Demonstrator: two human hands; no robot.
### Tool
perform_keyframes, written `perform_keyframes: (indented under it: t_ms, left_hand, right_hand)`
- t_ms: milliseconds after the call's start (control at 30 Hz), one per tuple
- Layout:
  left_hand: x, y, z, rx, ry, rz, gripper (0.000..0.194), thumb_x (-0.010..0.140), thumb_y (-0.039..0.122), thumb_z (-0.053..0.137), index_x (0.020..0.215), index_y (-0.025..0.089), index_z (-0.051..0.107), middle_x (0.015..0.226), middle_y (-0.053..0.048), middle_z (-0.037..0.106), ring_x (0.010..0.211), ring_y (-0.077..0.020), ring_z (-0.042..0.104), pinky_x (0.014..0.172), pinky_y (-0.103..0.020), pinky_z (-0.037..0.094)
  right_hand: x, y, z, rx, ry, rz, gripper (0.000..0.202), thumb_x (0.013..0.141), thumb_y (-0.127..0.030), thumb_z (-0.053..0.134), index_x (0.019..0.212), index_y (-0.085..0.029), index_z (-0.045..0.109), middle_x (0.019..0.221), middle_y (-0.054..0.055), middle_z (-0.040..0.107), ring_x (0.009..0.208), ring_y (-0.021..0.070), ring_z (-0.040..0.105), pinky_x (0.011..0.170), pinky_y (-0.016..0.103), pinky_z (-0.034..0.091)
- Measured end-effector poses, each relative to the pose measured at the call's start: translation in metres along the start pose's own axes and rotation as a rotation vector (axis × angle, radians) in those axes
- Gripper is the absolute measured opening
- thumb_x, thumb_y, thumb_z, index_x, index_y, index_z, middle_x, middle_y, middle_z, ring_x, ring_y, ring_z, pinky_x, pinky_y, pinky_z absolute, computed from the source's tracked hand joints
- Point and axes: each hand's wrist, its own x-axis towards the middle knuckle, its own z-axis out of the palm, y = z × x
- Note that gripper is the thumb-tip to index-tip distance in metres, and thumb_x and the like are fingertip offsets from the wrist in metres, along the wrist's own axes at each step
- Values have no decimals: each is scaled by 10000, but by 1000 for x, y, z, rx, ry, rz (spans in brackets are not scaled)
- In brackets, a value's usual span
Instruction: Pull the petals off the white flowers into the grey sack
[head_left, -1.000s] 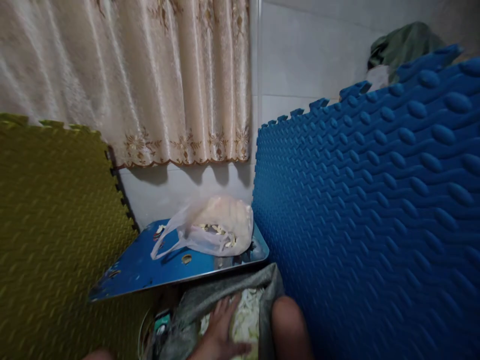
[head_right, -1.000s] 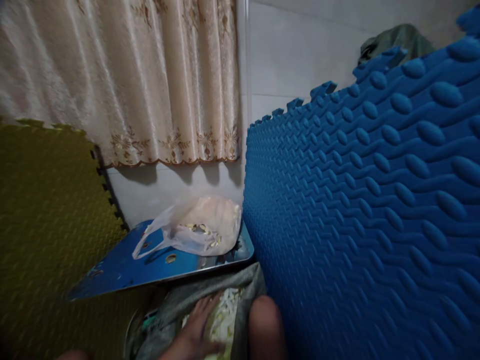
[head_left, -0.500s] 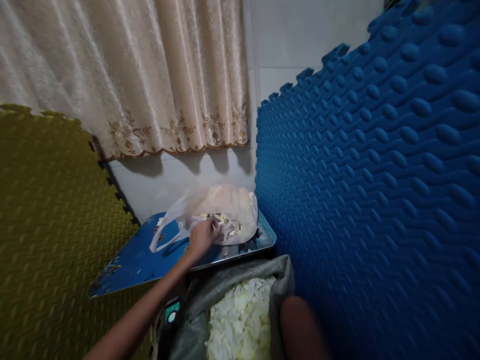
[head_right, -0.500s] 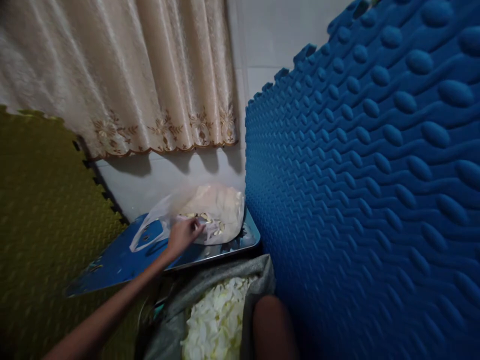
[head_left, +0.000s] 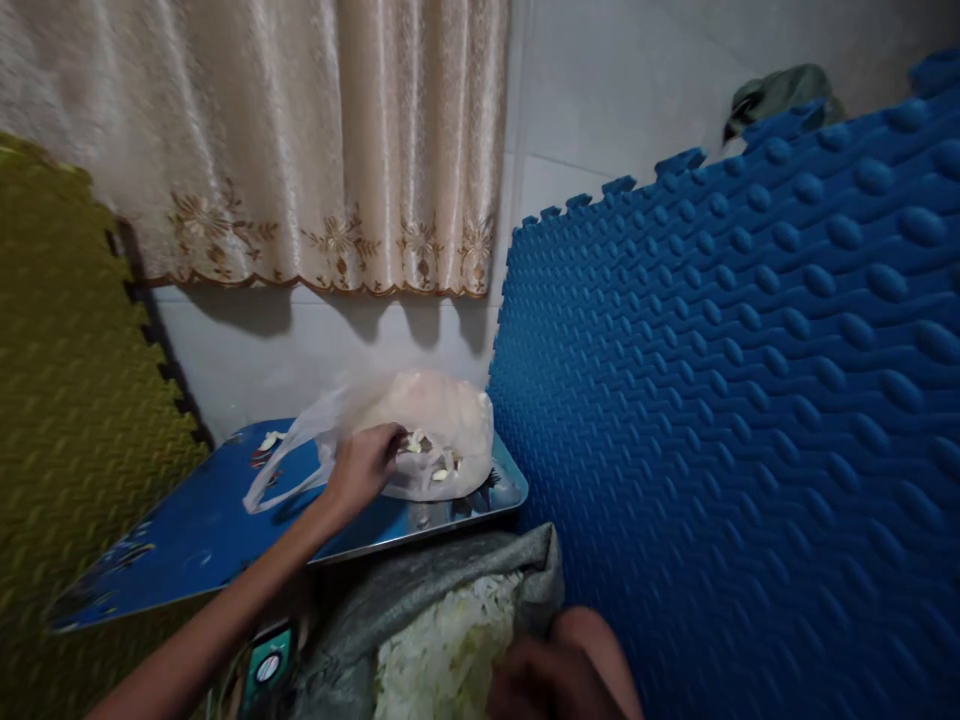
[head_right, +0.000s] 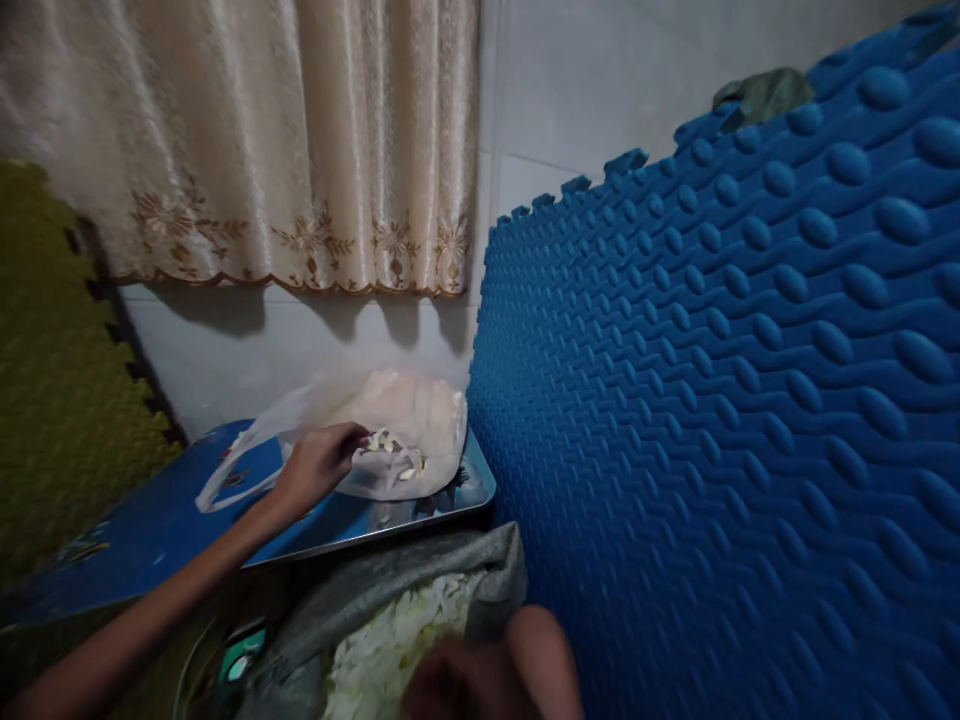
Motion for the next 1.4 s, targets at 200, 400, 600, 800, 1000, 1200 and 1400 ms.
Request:
perform_keyframes:
  t_ms: [200,400,600,800,1000,1200,1400]
  left_hand:
    - [-93,26,26,-333,-88,91,242,852,319,429,799,167,611,653,-18,646,591,-147,604,570,-227,464]
    - [-124,28,43,-969,-168,-182,245,742,371,630,784,139,563,612,2,590,566,-120,562,572,-229,443]
    - [-124,22,47,-1214,-507,-194,460,688,529,657,868,192,401,742,-3,588,646,-130,578,574,-237,443]
    - [-124,10,38,-958,-601,-60,428,833,565,434,787,152,539,673,0,543,516,-91,479,498,-208,370]
    - [-131,0,25,-785,-555,-107,577,891,556,272,648,130,577,463,30,429,436,-96,386,455,-217,270]
    - [-141,7,31,-953,-479,-278,540,848,575,360,495,167,385,424,64,302,399,-66,256,408,-215,172]
    - [-138,15,43,-1243,-476,-504,508,786,528,482,449,185,318,374,89,243,328,-39,174,361,-208,97]
  right_hand:
    - [103,16,10,561,46,5,487,845,-589,388,970,-157,574,602,-26,525,507,104,476,489,213,381]
    - [102,15,23,701,-53,30,313,683,-388,711,856,-168,572,629,-39,571,528,80,487,503,183,354]
    - [100,20,51,912,-20,163,276,813,-469,536,849,-198,496,492,-75,485,353,66,379,363,179,304]
    - [109,14,65,980,8,138,280,820,-469,535,871,-200,480,489,-68,529,385,88,466,399,185,354]
    - [106,3,69,849,-35,134,282,833,-458,522,922,-203,437,434,-89,500,323,67,356,345,162,251]
    - [102,-5,73,823,76,97,244,834,-417,532,877,-222,392,383,-133,370,334,54,239,367,168,171]
    - [102,-7,78,542,360,33,138,808,-274,531,761,-221,413,427,-86,461,355,86,366,376,202,235]
